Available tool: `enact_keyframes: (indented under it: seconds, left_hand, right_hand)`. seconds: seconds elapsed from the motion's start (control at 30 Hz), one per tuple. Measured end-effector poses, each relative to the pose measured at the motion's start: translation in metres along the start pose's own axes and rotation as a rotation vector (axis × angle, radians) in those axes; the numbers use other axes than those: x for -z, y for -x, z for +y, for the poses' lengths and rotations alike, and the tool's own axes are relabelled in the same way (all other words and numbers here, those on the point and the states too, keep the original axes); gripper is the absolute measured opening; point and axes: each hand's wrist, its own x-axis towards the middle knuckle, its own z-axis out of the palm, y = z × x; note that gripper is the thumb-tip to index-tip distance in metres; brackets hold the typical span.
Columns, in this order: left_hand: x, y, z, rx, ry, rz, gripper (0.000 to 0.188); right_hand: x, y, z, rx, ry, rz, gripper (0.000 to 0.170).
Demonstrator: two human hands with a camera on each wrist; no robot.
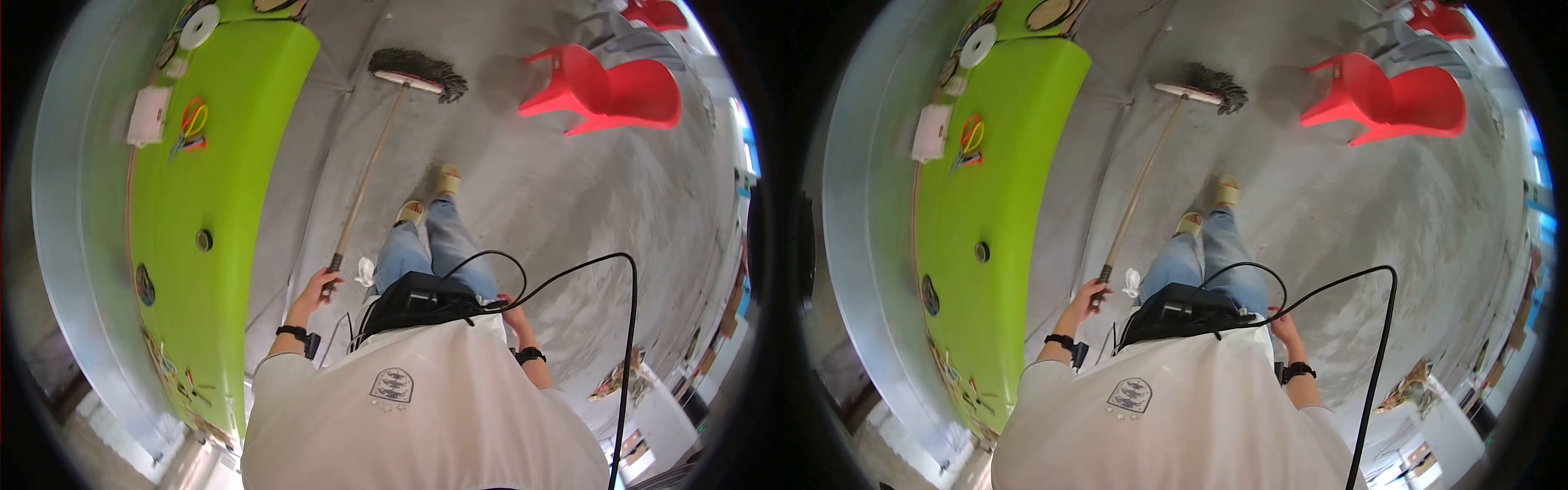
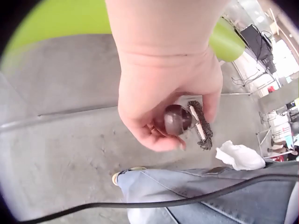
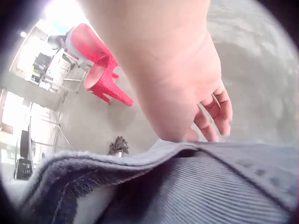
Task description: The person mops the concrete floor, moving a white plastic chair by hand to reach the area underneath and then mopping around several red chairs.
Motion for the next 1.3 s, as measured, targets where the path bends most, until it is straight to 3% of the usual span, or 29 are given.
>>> enact_keyframes:
  seconds: [0.07,0.13,0.2,0.23,0.27,0.4,0.47,0.5,0.57,0.63,0.7,0.8,0.83,0.87,0.97,1.0,1.1,1.2,1.23,1.27,1.3]
  left_hand:
    - [-0.036,-0.004,-0.018,-0.037,0.137,-0.002,0.030]
    - [-0.040,-0.022,-0.028,-0.089,0.246,-0.018,0.033]
    - [-0.042,-0.050,-0.047,-0.057,0.724,-0.405,0.034]
    - [-0.057,-0.056,-0.043,-0.018,0.887,-0.513,0.045]
    - [-0.078,-0.047,-0.033,-0.020,0.891,-0.515,0.045]
    - [-0.155,-0.002,0.002,-0.086,0.726,-0.415,0.033]
    - [-0.176,-0.005,-0.019,0.017,0.497,-0.280,0.028]
    - [-0.183,-0.011,-0.035,0.018,0.476,-0.287,0.028]
    - [-0.195,-0.016,-0.076,-0.081,0.307,-0.038,0.026]
    - [-0.213,-0.004,-0.112,-0.148,0.435,0.168,0.031]
    - [-0.212,0.009,-0.155,-0.229,0.564,0.080,0.027]
    - [-0.219,0.035,-0.161,-0.268,0.510,0.053,0.031]
    - [-0.213,0.031,-0.160,-0.340,0.507,-0.073,0.039]
    - [-0.212,0.024,-0.155,-0.352,0.502,-0.079,0.039]
    - [-0.208,0.004,-0.151,-0.425,0.178,-0.182,0.046]
    - [-0.204,0.004,-0.160,-0.441,0.198,-0.180,0.046]
    - [-0.179,0.016,-0.187,-0.270,-0.420,0.141,0.026]
    - [-0.155,0.061,-0.203,-0.163,-0.416,0.105,0.012]
    - [-0.161,0.087,-0.189,-0.313,-0.615,0.164,0.007]
    - [-0.149,0.095,-0.192,-0.287,-0.590,0.171,0.007]
    - [-0.139,0.100,-0.196,-0.435,-0.536,0.174,0.007]
  right_hand:
    - [0.009,-0.027,0.031,0.080,0.081,-0.034,0.026]
    - [0.024,-0.060,0.062,0.487,0.498,0.123,0.029]
    - [0.050,-0.060,0.034,0.437,0.366,0.131,0.030]
    - [0.059,-0.054,0.008,0.292,-0.030,0.106,0.030]
    - [0.071,-0.050,-0.006,0.137,-0.418,0.076,0.030]
    - [0.117,-0.061,-0.018,0.140,-0.424,0.074,0.032]
    - [0.130,-0.071,0.001,0.058,-0.319,0.079,0.034]
    - [0.135,-0.076,0.006,0.097,-0.343,0.082,0.035]
    - [0.135,-0.086,0.030,0.139,-0.396,0.109,0.035]
    - [0.139,-0.097,0.044,0.149,-0.423,0.126,0.035]
    - [0.141,-0.092,0.050,0.124,-0.409,0.092,0.035]
    - [0.145,-0.088,0.073,0.082,-0.345,0.031,0.032]
    - [0.143,-0.088,0.080,0.061,-0.332,0.054,0.030]
    - [0.142,-0.088,0.087,0.039,-0.311,0.072,0.027]
    - [0.144,-0.091,0.118,0.011,-0.330,0.049,0.027]
    - [0.146,-0.088,0.115,-0.021,-0.332,0.035,0.027]
    - [0.149,-0.056,0.105,-0.060,-0.470,0.128,0.029]
    - [0.136,-0.022,0.113,-0.037,-0.465,0.129,0.031]
    - [0.129,-0.014,0.116,-0.080,-0.395,0.134,0.030]
    - [0.121,-0.003,0.122,-0.113,-0.330,0.145,0.029]
    - [0.112,-0.013,0.155,-0.192,-0.384,0.160,0.031]
